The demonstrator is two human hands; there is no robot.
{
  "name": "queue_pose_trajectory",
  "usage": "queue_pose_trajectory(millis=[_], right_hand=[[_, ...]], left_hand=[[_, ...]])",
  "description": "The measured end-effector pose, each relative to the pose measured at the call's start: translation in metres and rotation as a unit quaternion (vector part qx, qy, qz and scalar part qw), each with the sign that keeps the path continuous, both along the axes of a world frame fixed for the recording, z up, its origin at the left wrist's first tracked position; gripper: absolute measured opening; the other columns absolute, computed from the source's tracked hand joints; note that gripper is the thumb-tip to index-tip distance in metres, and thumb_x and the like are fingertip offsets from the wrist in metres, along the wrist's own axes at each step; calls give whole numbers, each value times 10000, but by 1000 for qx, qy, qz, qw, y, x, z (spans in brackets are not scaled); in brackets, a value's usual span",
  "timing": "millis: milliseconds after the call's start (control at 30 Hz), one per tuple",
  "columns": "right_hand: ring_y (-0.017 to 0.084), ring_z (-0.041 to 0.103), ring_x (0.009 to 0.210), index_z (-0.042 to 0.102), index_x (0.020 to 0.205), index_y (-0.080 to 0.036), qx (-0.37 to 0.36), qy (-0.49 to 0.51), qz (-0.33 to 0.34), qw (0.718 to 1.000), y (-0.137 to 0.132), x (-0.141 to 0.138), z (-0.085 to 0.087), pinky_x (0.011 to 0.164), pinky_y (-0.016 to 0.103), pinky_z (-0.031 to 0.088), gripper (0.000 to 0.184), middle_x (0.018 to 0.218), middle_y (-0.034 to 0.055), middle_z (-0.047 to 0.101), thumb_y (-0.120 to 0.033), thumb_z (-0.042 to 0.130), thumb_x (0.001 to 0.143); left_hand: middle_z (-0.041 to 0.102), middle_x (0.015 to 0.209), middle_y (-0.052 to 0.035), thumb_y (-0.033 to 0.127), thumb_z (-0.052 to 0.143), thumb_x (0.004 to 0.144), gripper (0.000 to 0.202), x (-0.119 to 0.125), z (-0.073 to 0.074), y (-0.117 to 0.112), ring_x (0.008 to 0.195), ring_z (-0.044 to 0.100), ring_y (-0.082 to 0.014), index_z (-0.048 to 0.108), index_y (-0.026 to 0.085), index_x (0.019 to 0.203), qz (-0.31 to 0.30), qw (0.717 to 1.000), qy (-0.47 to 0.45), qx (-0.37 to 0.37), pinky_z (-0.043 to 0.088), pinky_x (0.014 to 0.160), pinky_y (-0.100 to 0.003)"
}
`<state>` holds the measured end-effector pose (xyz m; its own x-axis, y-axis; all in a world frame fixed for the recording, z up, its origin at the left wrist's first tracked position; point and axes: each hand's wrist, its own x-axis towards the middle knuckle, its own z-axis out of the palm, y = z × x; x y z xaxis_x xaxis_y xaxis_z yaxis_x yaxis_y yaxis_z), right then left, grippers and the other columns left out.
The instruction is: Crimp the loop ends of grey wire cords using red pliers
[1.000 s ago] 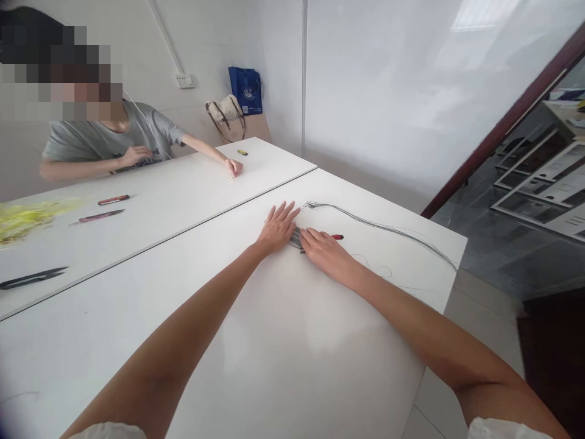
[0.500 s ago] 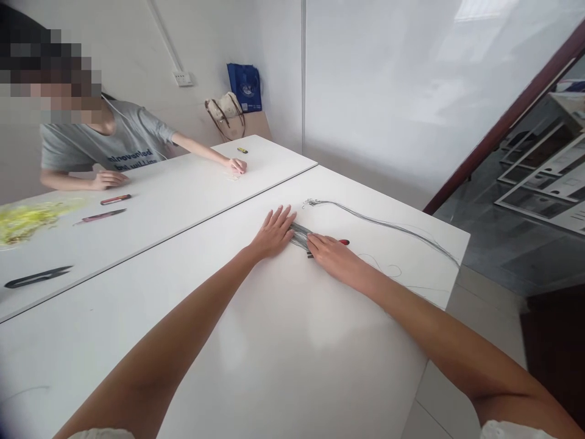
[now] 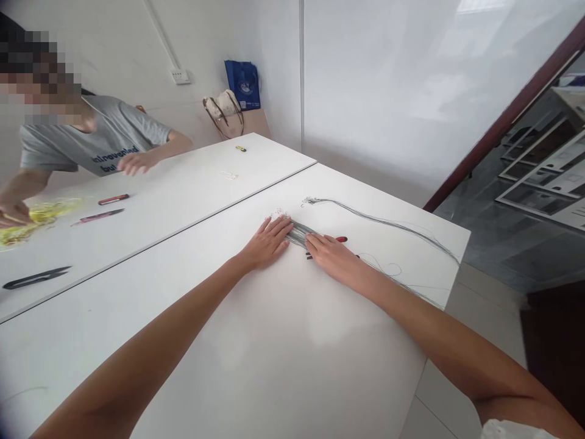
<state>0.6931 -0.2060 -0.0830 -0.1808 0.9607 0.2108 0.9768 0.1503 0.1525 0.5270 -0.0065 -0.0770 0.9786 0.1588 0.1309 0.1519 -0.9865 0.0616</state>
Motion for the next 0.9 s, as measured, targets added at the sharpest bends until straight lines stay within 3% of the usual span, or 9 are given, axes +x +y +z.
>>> queue_pose_trajectory(millis=[133,300,433,600,767,900], right_hand=[[292,440,1460,388,1539,-114,0,-13,-9,1000,3,-3,2,1153,483,453,653,1519,176,499,23,305,906],[291,529,1382,500,1438,-68,-17,-25,-15,999,6,-7,4,1124,471,478,580,1457,208,548,40,282,912],[268,474,1434,421,1529,-111,-15,-3,-9,1000,4,-8,3,1180,457,437,673,1463,173,551,44,276,891],[270,475,1430,298,1613,-212,-12,23,-1,1000,2,-6,-1,1188,468,433,686,1520,127,504,-49,345,948],[270,458,1442,322,1595,-224,2,17,1,1000,5,-6,2,1162,476,453,655,1508,111,517,-66,314,959],[264,472,1425,376,1563,-207,2,17,2,1000,8,-8,3,1137,467,473,645,1467,116,551,-51,299,942]], left_hand=[[270,1696,-52,428,240,1078,569,1,-1,-2,1592,161,-243,419,224,1578,-5,1000,2,5,84,1312,-503],[274,1692,-99,417,216,1080,604,3,-1,-8,1591,166,-247,393,135,1584,18,1000,-2,21,68,1316,-484],[259,1700,-79,435,222,1077,595,4,-2,-11,1590,174,-256,412,180,1579,22,1000,0,8,98,1313,-495],[283,1693,-80,421,232,1071,592,3,-3,-9,1585,194,-254,400,168,1580,71,997,-6,-12,110,1313,-492],[249,1704,-87,426,240,1074,574,4,-2,-11,1591,171,-263,442,191,1557,51,999,-8,-9,100,1311,-509],[303,1684,-102,406,247,1071,563,6,-3,-14,1581,210,-272,498,149,1505,79,997,-23,-9,108,1315,-506]])
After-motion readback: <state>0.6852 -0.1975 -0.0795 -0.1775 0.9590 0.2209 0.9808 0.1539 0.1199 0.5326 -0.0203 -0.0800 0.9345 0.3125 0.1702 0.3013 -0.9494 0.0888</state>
